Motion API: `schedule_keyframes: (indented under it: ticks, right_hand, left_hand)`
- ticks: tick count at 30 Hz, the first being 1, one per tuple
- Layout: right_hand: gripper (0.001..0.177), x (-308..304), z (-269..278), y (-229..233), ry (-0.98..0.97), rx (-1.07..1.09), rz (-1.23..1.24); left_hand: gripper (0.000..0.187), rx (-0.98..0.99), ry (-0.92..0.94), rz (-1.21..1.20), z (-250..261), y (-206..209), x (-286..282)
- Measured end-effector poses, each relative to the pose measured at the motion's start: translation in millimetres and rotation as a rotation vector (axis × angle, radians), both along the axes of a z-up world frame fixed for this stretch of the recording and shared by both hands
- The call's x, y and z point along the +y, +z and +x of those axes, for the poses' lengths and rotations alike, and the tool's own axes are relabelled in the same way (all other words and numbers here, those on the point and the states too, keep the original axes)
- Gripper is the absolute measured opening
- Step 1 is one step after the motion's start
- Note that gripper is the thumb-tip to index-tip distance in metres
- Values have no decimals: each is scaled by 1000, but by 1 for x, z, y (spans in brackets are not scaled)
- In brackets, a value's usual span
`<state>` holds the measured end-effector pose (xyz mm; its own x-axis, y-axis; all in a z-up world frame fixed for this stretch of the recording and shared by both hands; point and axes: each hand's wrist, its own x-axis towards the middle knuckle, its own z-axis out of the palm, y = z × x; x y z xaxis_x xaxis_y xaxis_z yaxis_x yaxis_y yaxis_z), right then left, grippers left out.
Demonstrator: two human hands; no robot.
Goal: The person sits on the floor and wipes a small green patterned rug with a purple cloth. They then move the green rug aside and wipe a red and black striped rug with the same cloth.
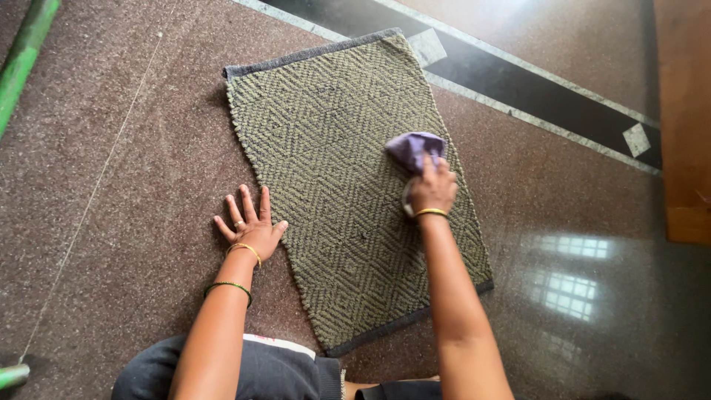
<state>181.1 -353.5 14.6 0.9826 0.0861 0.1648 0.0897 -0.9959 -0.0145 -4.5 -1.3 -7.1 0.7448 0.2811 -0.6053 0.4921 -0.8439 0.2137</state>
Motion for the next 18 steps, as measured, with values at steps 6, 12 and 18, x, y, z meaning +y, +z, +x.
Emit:
schedule_keyframes:
  ticks: [6, 12, 18]
  right_hand:
    - [53, -54, 15, 16, -72, 91, 44]
    - [48, 9, -49, 31, 10, 92, 270]
    - [55, 124, -173, 53, 354, 16, 353]
  left_hand:
    - [100, -25, -4, 7, 0, -2, 1]
    - [151, 29, -42, -46, 1, 32, 2]
    - [157, -84, -156, -64, -11, 58, 4]
